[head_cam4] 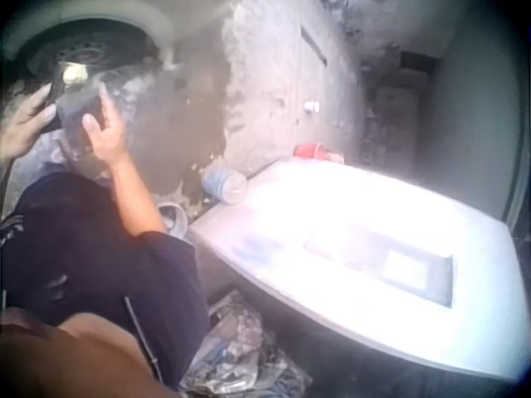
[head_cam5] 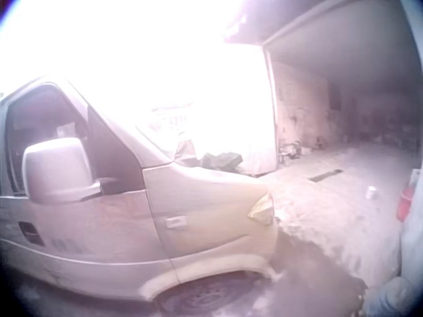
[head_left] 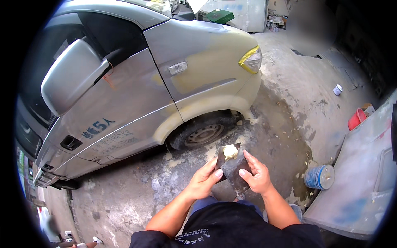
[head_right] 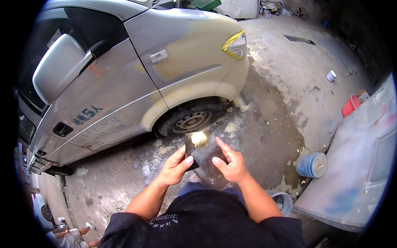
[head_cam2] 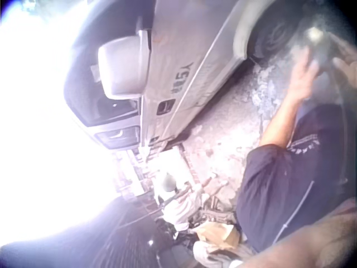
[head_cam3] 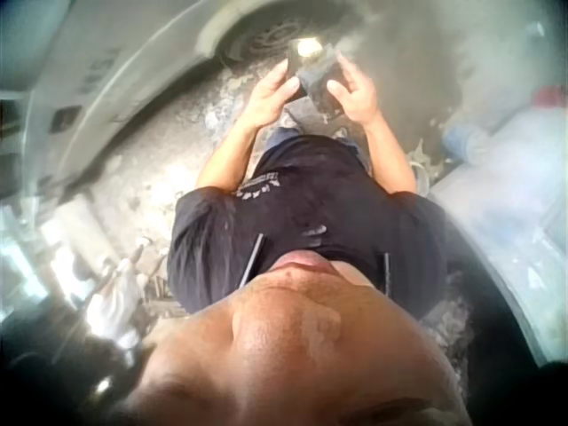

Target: The person sands the front bumper and fender of a silver car using a sanding block and sandpaper. They switch between different grits of sandpaper and inspect the surface by hand. The person also handles a container of filler material and a small tube of liquid.

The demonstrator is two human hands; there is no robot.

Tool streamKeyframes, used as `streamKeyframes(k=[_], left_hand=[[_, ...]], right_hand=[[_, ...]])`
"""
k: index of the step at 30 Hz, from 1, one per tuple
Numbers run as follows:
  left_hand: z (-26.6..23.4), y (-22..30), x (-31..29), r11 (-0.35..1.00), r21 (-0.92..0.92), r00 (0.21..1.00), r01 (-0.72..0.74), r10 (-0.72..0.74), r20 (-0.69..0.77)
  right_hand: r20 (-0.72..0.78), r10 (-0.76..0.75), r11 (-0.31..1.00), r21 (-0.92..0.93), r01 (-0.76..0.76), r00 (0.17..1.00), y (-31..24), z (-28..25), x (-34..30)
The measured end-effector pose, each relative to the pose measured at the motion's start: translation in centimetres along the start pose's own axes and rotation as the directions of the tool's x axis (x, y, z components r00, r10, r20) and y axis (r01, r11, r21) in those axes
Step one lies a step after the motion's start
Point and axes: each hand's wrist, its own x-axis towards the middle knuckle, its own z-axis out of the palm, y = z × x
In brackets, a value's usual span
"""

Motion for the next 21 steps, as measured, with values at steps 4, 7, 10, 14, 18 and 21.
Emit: streamKeyframes(k=[4,7,10,14,18,21], left_hand=[[4.0,0.2,0.8,0.941,0.337,0.996,-0.031,0.002,0.086],[6.6,0.5,1.5,0.867,0.489,0.99,-0.092,0.027,0.138],[8.7,0.1,1.9,0.799,0.572,0.98,-0.184,0.106,0.168],[10.3,-0.1,2.1,0.758,0.629,0.984,-0.172,0.101,0.147],[10.9,-1.1,1.7,0.732,0.671,0.975,-0.119,-0.042,0.22],[10.4,-1.7,1.9,0.819,0.566,0.996,0.092,-0.085,-0.04]], right_hand=[[-0.004,0.053,0.979,0.198,-0.052,0.999,-1.1,-3.1,-2.5],[0.011,0.121,0.932,0.342,-0.118,0.993,-2.5,-4.7,-4.3],[0.029,0.158,0.869,0.471,-0.153,0.987,-2.8,-5.4,-5.2],[0.028,0.154,0.878,0.455,-0.15,0.988,-3.6,-6.4,-5.5],[-0.001,0.023,0.938,0.346,-0.021,1.0,-4.0,-8.0,-4.7],[-0.017,-0.015,0.976,0.217,0.019,1.0,-4.5,-9.2,-4.5]])
